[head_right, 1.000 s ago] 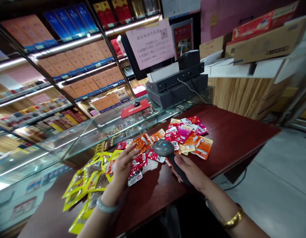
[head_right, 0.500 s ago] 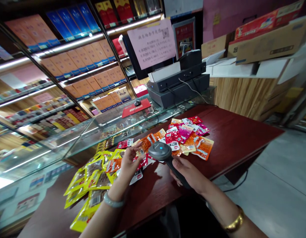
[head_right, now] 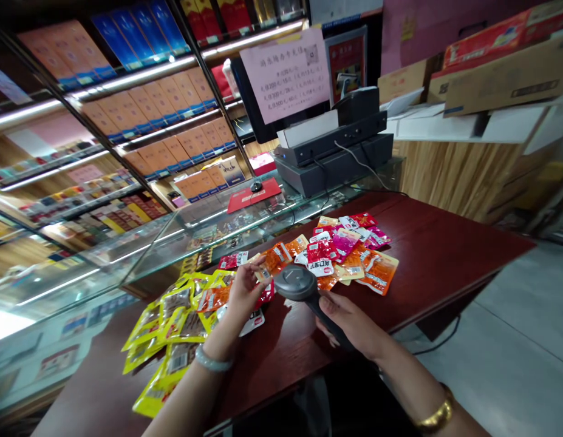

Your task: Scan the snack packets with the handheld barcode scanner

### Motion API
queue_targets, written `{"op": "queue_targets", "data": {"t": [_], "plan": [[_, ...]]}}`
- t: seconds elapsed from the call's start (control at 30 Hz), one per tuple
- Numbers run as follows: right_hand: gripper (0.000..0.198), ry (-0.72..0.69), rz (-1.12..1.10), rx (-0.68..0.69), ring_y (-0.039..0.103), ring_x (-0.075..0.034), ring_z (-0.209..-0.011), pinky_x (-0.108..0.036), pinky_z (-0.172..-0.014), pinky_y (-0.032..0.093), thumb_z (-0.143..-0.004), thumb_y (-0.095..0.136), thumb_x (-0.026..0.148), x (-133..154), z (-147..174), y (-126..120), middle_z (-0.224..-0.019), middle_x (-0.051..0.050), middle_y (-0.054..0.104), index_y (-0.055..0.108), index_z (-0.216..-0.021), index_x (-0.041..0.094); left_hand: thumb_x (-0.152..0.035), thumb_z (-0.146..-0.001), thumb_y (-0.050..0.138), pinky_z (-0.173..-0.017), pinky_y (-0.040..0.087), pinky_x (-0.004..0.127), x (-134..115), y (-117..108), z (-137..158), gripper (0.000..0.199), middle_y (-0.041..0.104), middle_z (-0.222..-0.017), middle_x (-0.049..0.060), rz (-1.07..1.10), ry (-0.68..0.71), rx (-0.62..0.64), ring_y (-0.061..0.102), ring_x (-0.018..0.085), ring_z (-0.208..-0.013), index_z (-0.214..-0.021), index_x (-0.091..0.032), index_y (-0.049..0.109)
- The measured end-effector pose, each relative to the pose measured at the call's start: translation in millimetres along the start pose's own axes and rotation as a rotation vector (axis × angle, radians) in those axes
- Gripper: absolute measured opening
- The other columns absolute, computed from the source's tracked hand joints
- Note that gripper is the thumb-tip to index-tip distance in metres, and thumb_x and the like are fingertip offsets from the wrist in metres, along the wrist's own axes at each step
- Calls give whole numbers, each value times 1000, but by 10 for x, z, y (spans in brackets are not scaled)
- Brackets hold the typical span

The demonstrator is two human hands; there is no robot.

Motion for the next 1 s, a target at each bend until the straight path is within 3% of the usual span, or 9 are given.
{"op": "queue_targets", "data": {"t": [0.13,0.23,0.3,0.4,0.5,0.57,0.7,1.0], "plan": [[51,-2,-4,-59,37,-8,-45,-22,-44,31,-85,61,69,-36,-16,-33,-61,5,51,55,-92,19,-32,-79,73,-100,51,41,-146,185,-276,38,52,-146,15,267,-17,118,61,23,-124,-109,-23,51],[51,-19,17,-101,38,-9,-45,-24,-45,33,-85,60,70,-40,-17,-26,-59,4,50,55,-88,19,-34,-80,72,-101,51,40,-234,125,-589,46,57,-143,12,187,-36,315,63,23,-121,-122,-23,58],[51,-12,26,-92,37,-9,-45,-24,-45,33,-85,60,70,-39,-12,-9,-58,5,49,54,-89,19,-32,-84,67,-102,50,39,-209,-70,-770,37,68,-129,10,-34,-67,271,65,23,-116,-120,-21,65],[51,-6,40,-75,37,-9,-44,-24,-45,34,-84,60,70,-50,-18,7,-58,5,49,53,-88,20,-35,-85,65,-100,49,42,-72,-401,-868,31,73,-115,14,-669,-203,150,67,28,-111,-111,-19,71],[51,7,28,-81,37,-8,-44,-23,-45,34,-84,61,70,-88,-46,3,-58,5,49,52,-86,20,-58,-79,68,-99,47,49,83,-546,-773,53,69,-117,24,-1213,-359,208,62,39,-116,-105,-12,74],[51,26,8,-79,37,-8,-44,-23,-45,33,-83,62,70,-123,-63,-8,-59,5,50,53,-87,20,-72,-76,62,-100,44,51,154,-523,-691,69,66,-120,28,-1354,-390,244,58,42,-120,-103,-10,74],[50,44,-3,-70,38,-7,-44,-21,-44,32,-83,64,68,-164,-63,-32,-59,6,50,54,-91,19,-77,-78,55,-104,39,49,223,-375,-640,72,64,-125,26,-1354,-350,259,53,41,-125,-104,-12,72],[56,-43,27,-156,38,-8,-44,-22,-45,34,-78,64,74,51,-116,28,-56,6,49,53,-83,20,-47,-80,72,-84,45,34,148,-144,-625,54,73,-110,13,-1033,-322,230,69,29,-105,-122,-19,52]]}}
Point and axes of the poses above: each hand's wrist, its own z-axis away from the middle knuckle, its own y-axis out of the palm, x = y × z, the point moved 2 cm from there along -z, towards the middle knuckle
